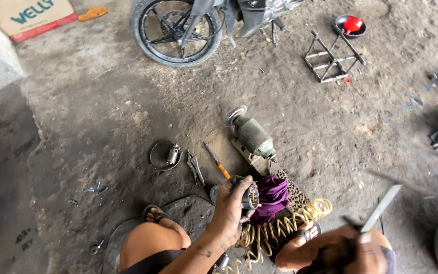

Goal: The person disassembles the motorcycle starter motor, cleans it with a wire brush grinder and air nozzle, and then solders its components.

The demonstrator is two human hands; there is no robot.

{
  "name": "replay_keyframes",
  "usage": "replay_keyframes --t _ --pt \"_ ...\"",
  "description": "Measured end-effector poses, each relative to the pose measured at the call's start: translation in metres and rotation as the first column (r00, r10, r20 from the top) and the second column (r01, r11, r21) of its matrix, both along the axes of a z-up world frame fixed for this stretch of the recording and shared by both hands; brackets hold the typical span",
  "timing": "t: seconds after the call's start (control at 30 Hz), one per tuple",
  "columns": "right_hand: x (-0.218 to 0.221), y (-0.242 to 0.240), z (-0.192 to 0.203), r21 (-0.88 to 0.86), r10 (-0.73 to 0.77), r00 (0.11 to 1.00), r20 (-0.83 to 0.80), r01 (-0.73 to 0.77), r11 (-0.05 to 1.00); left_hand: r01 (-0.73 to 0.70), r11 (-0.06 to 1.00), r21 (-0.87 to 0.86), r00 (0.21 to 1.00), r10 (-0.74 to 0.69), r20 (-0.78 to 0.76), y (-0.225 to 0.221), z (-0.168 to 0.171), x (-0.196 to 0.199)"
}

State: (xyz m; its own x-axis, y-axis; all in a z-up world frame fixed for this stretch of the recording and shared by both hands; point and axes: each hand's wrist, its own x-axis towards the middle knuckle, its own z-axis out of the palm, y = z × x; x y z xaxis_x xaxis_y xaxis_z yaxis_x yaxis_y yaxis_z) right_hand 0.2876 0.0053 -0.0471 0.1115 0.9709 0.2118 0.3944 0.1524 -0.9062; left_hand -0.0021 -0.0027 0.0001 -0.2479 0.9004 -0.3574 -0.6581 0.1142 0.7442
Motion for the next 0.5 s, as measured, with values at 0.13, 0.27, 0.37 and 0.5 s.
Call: replay_keyframes --t 0.13,0.27,0.37,0.5 --pt "0.072 0.036 -0.029 -0.249 -0.258 0.785 -0.563 0.137 0.959 -0.046 0.997 0.066 0.995 0.052 -0.089 0.001 0.005 -0.011" --pt "0.163 0.08 -0.087 -0.354 -0.364 0.517 -0.775 0.122 0.927 -0.209 0.94 0.269 0.968 0.239 -0.08 -0.001 0.026 -0.048" --pt "0.265 0.116 -0.219 -0.585 -0.537 0.434 -0.723 0.028 0.81 -0.341 0.919 0.199 0.928 0.363 -0.087 -0.004 0.041 -0.073" --pt "0.373 0.181 -0.294 -0.611 -0.47 0.626 -0.622 -0.013 0.791 -0.626 0.777 0.071 0.774 0.63 -0.068 0.006 0.047 -0.087"
